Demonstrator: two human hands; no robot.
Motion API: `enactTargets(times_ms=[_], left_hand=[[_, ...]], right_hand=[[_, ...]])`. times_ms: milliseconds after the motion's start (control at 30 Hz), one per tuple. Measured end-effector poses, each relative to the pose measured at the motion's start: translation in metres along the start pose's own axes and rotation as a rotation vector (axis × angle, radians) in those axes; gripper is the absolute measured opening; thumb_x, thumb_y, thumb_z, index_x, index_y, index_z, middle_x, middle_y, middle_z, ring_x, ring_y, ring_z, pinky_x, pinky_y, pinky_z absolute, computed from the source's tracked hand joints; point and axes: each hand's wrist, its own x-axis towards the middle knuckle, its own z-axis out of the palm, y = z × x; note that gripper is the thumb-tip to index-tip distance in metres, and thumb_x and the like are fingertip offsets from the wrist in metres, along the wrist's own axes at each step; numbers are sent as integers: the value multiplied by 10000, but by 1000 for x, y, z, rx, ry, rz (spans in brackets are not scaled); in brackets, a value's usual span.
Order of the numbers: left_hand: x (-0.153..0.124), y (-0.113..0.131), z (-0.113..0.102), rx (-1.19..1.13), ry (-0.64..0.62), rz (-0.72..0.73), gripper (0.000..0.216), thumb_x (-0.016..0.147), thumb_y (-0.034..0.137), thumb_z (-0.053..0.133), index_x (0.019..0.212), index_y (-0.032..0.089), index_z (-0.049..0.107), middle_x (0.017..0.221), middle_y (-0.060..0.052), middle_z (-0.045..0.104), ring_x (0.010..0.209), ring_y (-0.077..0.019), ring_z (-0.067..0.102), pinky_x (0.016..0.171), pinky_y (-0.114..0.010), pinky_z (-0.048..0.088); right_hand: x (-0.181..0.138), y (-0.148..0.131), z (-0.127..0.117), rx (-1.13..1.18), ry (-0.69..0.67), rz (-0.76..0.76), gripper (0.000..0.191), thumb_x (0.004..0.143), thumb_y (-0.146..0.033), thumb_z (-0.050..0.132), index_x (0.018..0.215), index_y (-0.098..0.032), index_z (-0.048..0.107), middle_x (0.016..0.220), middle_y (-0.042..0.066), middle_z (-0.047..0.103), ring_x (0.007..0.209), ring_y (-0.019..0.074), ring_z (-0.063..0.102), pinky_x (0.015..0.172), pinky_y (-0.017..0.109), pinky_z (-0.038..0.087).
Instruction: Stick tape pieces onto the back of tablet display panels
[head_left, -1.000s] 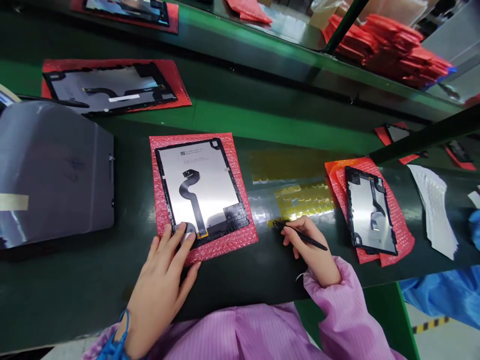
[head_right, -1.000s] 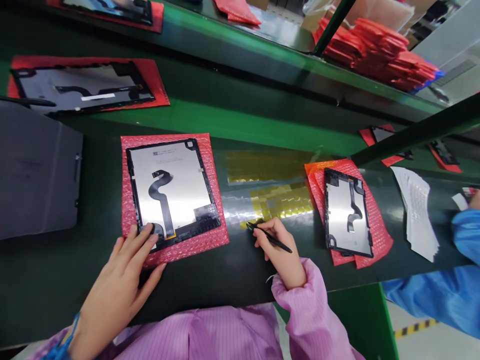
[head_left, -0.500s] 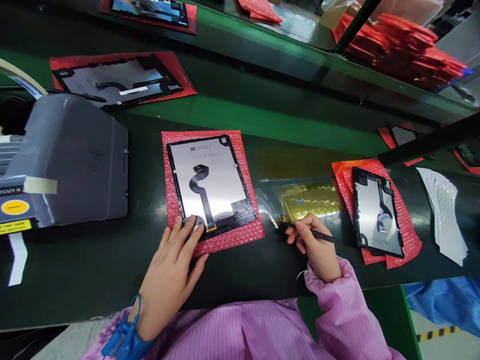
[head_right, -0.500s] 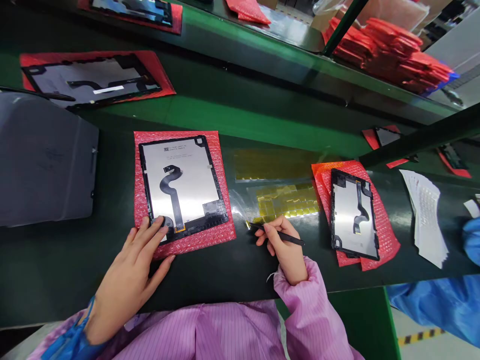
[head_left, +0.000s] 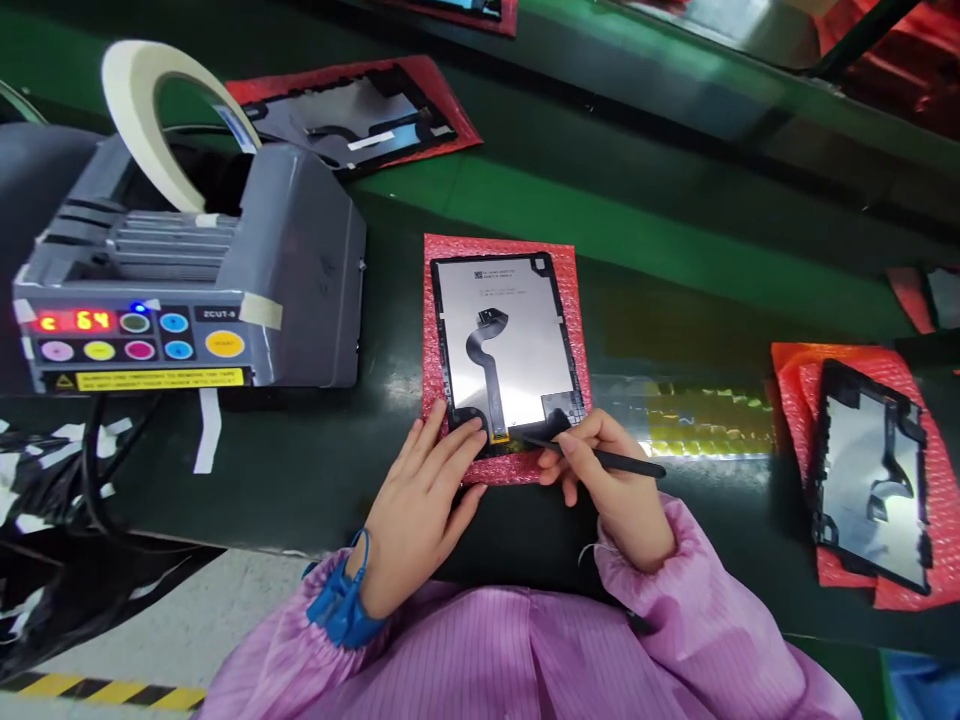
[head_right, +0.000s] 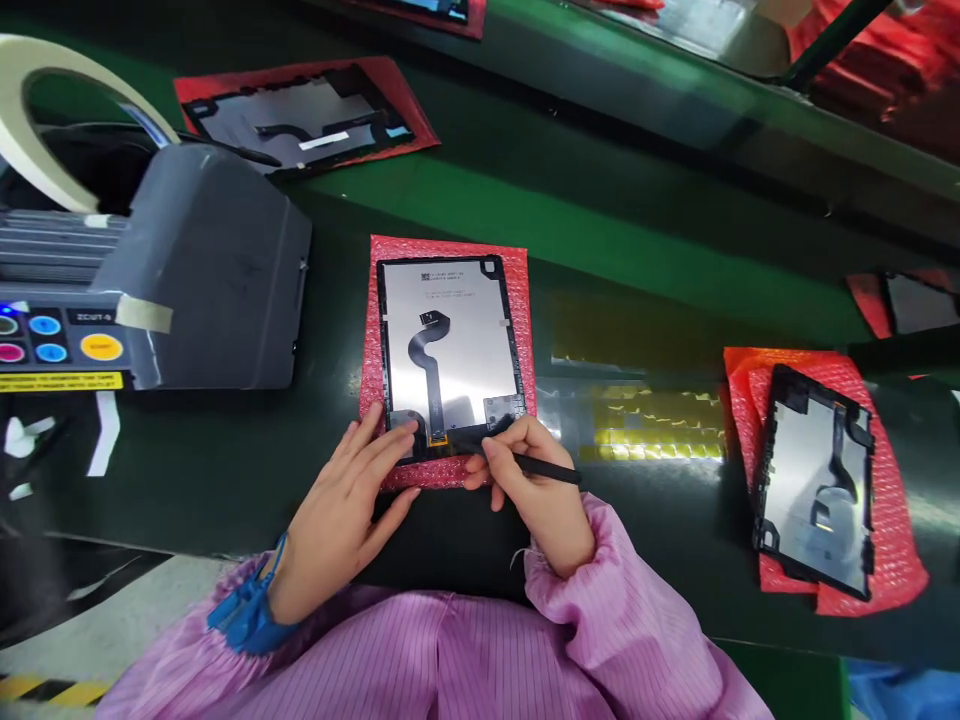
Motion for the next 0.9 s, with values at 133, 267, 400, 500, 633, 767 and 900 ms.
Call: enactTargets(times_ms=[133,267,400,500,633,767,900], left_hand=[[0,1,1,-20,-45,-46,461,1062,271,496,1504,142,498,1469,-131,649,1548,-334,385,1240,-583,390],[0,2,1,-3,-51,-45,457,1066,261,476,1507,146,504,1481,-128,640,1562,-328,358,1248,-581,374],[1,2,1,1,-43,-21,432,1064,257,487,1476,129,516,1488,-124,636,1549,-317,389,1251,-554,374],[1,1,0,-8,-45,-15,432,1059,253,496,1470,121,513,1487,-127,636,1549,-315,389,1253,-551,369],[1,2,0,-11,-45,-15,438,1057,253,498,1473,116,508,1485,-131,637,1549,-314,390,1251,-554,371],[1,1,0,-14,-64,-31,451,1057,251,493,1490,126,503,1488,-128,635,1555,-313,378,1254,-563,365],[2,1,0,15,-56,-4,433,1062,242,489,1479,132,530,1486,-126,634,1546,-320,396,1243,-563,382]], right_hand=[[6,4,10,-53,-7,24,357,905,-493,758,778,-222,563,721,23,776,481,124,667,454,227,525],[7,3,10,-86,-4,43,348,902,-484,762,781,-220,571,727,27,782,482,128,673,460,234,529],[8,1,10,-114,3,46,340,908,-470,758,774,-217,575,732,24,789,448,108,642,465,229,522],[9,0,10,-118,4,48,350,899,-482,765,770,-216,578,722,22,786,436,106,637,452,224,510],[10,-1,11,-117,9,38,372,891,-502,768,758,-214,573,707,17,780,411,98,619,433,218,497],[10,-2,12,-122,14,37,365,893,-493,763,754,-216,569,709,17,780,401,93,607,421,215,490],[10,0,11,-108,11,36,342,901,-465,763,762,-215,575,711,14,778,411,92,615,428,209,495]])
